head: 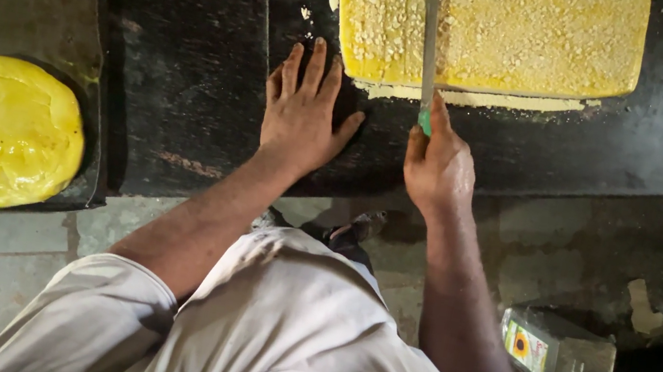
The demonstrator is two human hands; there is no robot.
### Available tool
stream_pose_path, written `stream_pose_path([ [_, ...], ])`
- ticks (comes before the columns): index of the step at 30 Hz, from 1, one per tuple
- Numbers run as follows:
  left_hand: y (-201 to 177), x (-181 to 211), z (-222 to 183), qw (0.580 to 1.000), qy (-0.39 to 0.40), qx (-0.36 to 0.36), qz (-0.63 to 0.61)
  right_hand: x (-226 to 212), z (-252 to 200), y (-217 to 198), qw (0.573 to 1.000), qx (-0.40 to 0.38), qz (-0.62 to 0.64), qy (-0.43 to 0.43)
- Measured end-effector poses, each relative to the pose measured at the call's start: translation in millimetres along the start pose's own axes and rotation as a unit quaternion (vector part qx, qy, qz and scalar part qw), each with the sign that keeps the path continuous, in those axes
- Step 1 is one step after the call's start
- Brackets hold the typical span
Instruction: Cutting a large sheet of prepared dough into sections using a long knife.
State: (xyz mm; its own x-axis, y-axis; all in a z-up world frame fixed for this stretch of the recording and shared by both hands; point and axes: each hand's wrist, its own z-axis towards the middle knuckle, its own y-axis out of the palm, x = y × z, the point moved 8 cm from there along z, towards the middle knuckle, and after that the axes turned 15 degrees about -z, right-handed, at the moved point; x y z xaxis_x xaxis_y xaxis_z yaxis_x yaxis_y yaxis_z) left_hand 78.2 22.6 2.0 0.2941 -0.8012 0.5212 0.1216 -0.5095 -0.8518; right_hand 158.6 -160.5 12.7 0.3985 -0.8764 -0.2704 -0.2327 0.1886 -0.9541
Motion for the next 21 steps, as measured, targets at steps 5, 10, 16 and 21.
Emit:
stream_pose_path([
  [5, 2, -1, 0, 1.0, -0.002, -0.002, 0.005, 4, -3, 3, 0.999, 0.037, 0.001, -0.028],
  [10, 3, -2, 2, 1.0, -0.01, -0.017, 0.011, 3, -4, 3, 0.997, 0.058, 0.008, -0.053],
  [16, 3, -3, 1, 0.999, -0.018, -0.027, 0.006, 2, 0, 4, 1.0, 0.021, -0.001, -0.021],
  [21, 0, 1, -2, 1.0, -0.011, -0.017, 0.001, 9, 0, 15, 0.997, 0.065, 0.007, -0.047],
])
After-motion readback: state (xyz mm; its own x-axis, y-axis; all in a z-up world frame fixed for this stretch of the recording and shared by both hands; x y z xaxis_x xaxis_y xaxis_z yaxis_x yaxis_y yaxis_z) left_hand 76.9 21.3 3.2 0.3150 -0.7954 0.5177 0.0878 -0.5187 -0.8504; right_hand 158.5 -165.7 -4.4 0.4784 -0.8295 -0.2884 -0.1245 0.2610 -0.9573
